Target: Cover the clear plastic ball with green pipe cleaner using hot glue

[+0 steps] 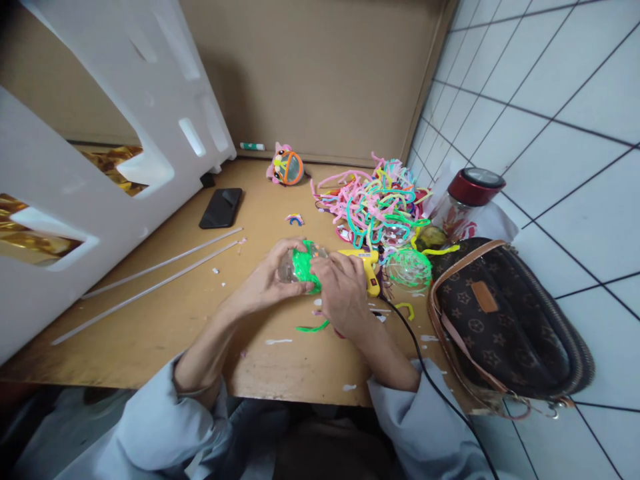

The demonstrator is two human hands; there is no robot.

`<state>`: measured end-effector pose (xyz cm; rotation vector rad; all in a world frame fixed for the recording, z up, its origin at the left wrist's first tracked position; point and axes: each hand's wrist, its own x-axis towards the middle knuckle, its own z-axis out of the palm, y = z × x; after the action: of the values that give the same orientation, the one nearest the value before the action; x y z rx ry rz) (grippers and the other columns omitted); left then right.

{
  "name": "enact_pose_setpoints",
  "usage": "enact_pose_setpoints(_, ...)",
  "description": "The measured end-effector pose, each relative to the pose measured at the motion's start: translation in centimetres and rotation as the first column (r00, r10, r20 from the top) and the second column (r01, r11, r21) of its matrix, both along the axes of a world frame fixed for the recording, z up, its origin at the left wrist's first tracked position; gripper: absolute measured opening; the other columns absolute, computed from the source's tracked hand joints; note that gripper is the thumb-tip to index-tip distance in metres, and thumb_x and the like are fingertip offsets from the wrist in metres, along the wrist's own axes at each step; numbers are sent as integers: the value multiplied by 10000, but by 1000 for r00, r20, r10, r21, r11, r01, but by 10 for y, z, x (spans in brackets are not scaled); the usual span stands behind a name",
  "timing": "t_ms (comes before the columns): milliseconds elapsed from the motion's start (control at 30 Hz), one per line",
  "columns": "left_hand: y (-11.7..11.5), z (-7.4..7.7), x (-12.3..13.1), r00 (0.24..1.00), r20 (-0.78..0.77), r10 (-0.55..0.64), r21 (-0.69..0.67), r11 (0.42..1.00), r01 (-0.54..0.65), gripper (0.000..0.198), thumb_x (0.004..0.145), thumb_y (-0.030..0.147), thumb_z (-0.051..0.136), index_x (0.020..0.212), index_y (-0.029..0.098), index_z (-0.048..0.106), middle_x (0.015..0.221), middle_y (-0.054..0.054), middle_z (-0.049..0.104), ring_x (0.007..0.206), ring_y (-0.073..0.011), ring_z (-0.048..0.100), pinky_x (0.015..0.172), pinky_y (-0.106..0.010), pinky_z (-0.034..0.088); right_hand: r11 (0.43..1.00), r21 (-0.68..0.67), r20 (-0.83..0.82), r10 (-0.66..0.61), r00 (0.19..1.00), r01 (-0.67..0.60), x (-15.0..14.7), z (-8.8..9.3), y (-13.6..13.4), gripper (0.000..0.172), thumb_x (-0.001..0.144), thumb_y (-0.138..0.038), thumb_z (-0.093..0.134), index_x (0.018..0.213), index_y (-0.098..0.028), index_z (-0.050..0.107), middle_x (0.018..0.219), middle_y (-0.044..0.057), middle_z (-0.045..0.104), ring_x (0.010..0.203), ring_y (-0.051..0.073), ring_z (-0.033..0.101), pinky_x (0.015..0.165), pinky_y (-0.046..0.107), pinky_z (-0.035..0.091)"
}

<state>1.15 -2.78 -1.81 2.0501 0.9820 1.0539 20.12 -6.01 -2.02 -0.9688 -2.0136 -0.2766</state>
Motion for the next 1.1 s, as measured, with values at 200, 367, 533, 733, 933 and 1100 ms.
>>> enact_pose_setpoints(200, 0, 1, 0, 999, 5, -44, 22, 999, 44, 504, 776, 377, 763, 1198, 255, 515, 1287, -82, 566, 1293, -285, 500, 1113, -445, 397, 1000, 9, 15, -9, 1000, 9, -1, 1, 0, 222, 910, -92, 443, 1031, -232, 567, 1034, 39, 743, 1015, 213, 595, 878, 373, 378)
enact_pose_setpoints(367, 0, 2, 0, 998, -29, -52, 34, 998, 53, 500, 793, 391, 748, 1216, 258, 517, 1317, -79, 564, 1342, -291, 464, 1142, -448, 374, 999, 44, 19, 3, 1000, -4, -2, 4, 0, 204, 920, -78, 445, 1016, -220, 555, 1010, 39, 745, 1005, 208, 590, 866, 356, 376)
enact_pose_setpoints(533, -1, 4, -1, 996, -75, -46, 24, 999, 48, 495, 808, 396, 734, 1230, 251, 518, 1347, -95, 542, 1376, -302, 431, 1154, -474, 366, 1000, 20, 18, 5, 1000, -6, -1, 3, -1, 216, 916, -78, 443, 1027, -221, 561, 1031, 42, 745, 1011, 212, 593, 872, 361, 375)
enact_pose_setpoints(733, -1, 7, -1, 995, -69, -69, 14, 997, 70, 475, 812, 401, 724, 1220, 250, 531, 1330, -107, 534, 1384, -320, 419, 1155, -506, 364, 1000, 4, 16, 4, 1000, -5, -1, 2, 0, 232, 909, -74, 434, 1022, -228, 566, 1031, 42, 746, 1005, 215, 591, 880, 369, 373)
enact_pose_setpoints(933, -1, 7, -1, 995, -78, -65, 6, 998, 65, 462, 800, 373, 739, 1199, 257, 538, 1324, -106, 533, 1383, -326, 419, 1152, -524, 368, 1000, -11, -17, 22, 1000, -23, -2, 0, 0, 232, 911, -89, 432, 1046, -229, 557, 1032, 48, 735, 1018, 219, 585, 870, 372, 381)
enact_pose_setpoints(1100, 1, 5, -1, 996, -66, -61, 15, 998, 62, 464, 787, 385, 753, 1180, 255, 544, 1333, -108, 536, 1375, -329, 429, 1153, -527, 363, 999, -17, -124, 39, 992, -41, 1, 2, -1, 235, 904, -90, 422, 1021, -242, 559, 987, 36, 726, 977, 217, 598, 860, 377, 411)
